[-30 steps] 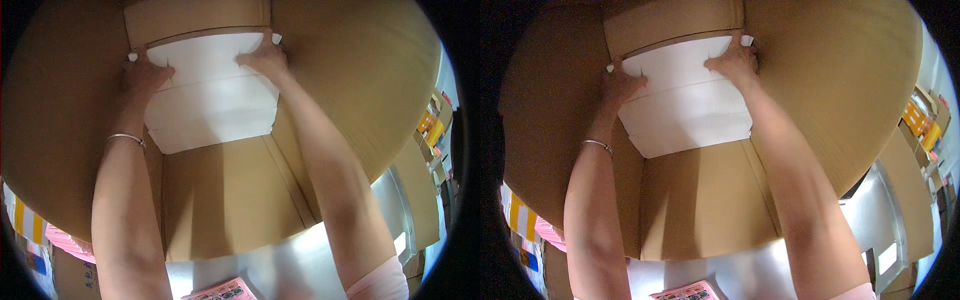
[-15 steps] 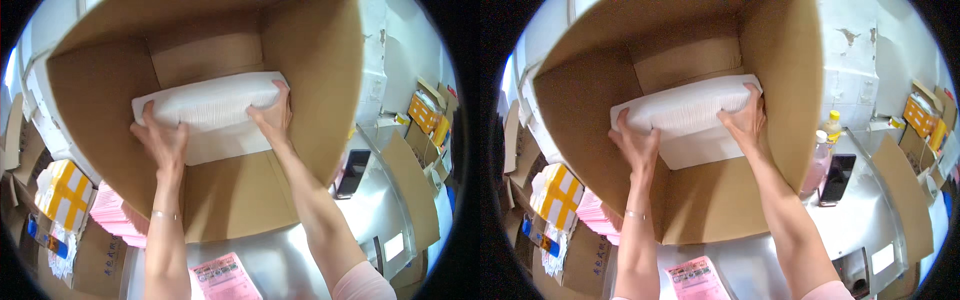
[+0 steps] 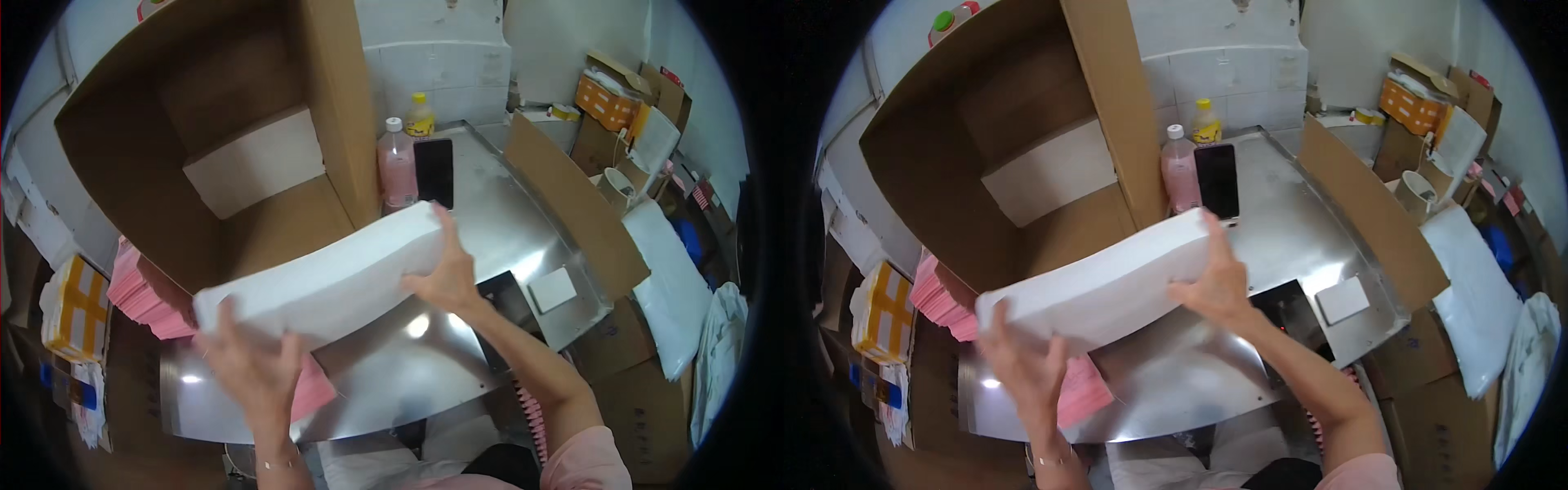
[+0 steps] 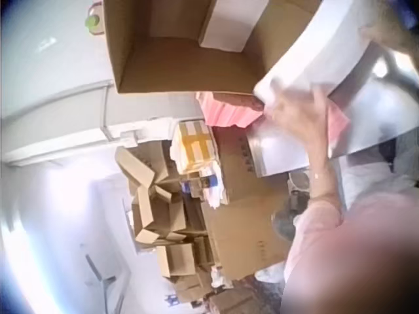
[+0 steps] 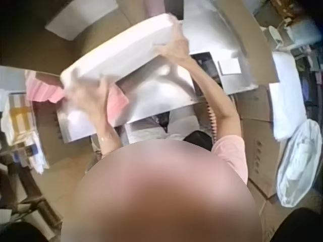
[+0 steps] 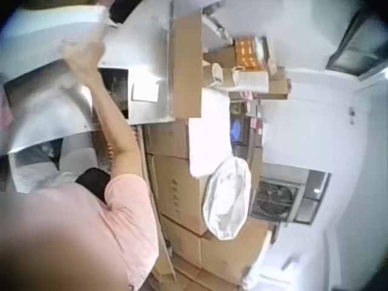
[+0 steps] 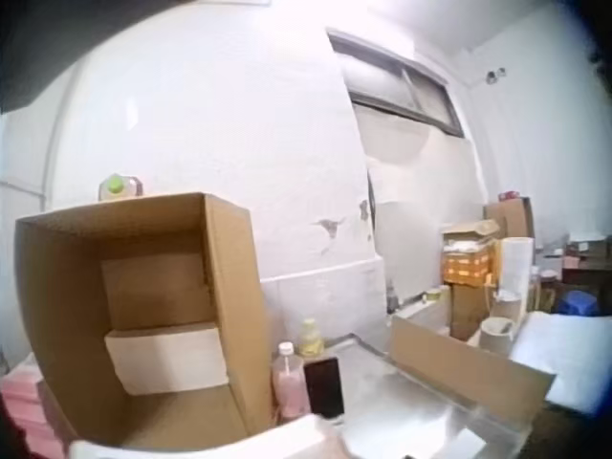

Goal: Packing items into pink bags and sealing them with a heat sealer.

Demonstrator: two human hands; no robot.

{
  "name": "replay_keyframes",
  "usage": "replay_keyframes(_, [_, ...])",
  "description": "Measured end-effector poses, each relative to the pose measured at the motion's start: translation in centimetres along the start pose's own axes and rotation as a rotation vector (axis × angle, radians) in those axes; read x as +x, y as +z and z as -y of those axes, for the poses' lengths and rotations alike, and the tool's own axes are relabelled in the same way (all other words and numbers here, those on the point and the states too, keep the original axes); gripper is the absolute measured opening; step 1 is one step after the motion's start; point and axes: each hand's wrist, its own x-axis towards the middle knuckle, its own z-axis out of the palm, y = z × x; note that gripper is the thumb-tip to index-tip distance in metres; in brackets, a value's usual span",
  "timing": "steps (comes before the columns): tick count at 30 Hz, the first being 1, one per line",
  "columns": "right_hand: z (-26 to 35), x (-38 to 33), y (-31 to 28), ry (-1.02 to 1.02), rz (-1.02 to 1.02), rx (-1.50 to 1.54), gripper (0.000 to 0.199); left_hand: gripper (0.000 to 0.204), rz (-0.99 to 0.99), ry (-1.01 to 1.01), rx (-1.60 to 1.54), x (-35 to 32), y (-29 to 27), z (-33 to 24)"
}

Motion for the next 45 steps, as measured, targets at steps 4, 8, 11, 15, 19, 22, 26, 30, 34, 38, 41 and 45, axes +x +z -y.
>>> replay_keyframes(4, [-6.3, -0.1, -6.6, 0.252, 0.166, -0.336, 0.112, 0.088, 0.491, -0.041, -0.154, 0.8, 7.8, -2.5])
replay_keyframes(8, [-10.9, -0.9, -10.3, 0.134, 0.227, -0.199, 0.093, 0.095, 0.904, -0.136, -0.151, 1.9, 10.5, -1.6])
replay_keyframes(11, [-13.4, -4.3, -9.5, -0.036, 0.190, -0.224, 0.080, 0.091, 0.810, -0.062, -0.156, 0.1, 12.6, -0.6])
replay_keyframes(15, [-11.4, -5.0, -7.4, -0.042, 0.117, -0.231, 0.070, 0.083, 0.738, -0.106, -0.142, -0.2, 12.5, -1.5])
replay_keyframes(19, [-11.0, -4.5, -4.7, -0.179, -0.011, -0.479, 0.069, 0.084, 0.704, -0.081, -0.154, 0.9, 13.7, 0.1])
replay_keyframes(22, [-10.9, -4.0, -4.0, -0.175, -0.060, -0.496, 0.068, 0.092, 0.683, -0.108, -0.207, 1.1, 13.4, 0.2])
replay_keyframes(26, [-11.3, -3.4, -7.5, -0.197, -0.155, -0.454, 0.061, 0.101, 0.485, -0.215, -0.396, 0.8, 12.0, 1.4])
replay_keyframes(30, [-10.7, -2.6, -13.5, -0.275, -0.162, -1.074, 0.057, 0.103, 0.581, -0.292, -0.348, 0.7, 9.6, 2.1])
replay_keyframes(34, [-12.2, -2.3, -12.3, -0.461, 0.127, -0.991, 0.063, 0.097, 0.756, -0.312, -0.483, 1.5, 10.7, 3.0])
replay_keyframes(38, [-7.4, -3.7, -4.6, -0.094, 0.268, -0.164, 0.076, 0.093, 0.809, -0.325, -0.571, 1.2, 12.1, 1.2])
replay_keyframes(41, [-7.1, -4.1, 0.0, -0.142, 0.112, -0.206, 0.072, 0.093, 0.636, -0.125, -0.437, -0.3, 14.7, 0.6])
replay_keyframes(45, [-7.7, -3.4, -2.0, -0.186, -0.090, -0.294, 0.059, 0.094, 0.663, -0.264, -0.661, 0.5, 12.6, 1.3])
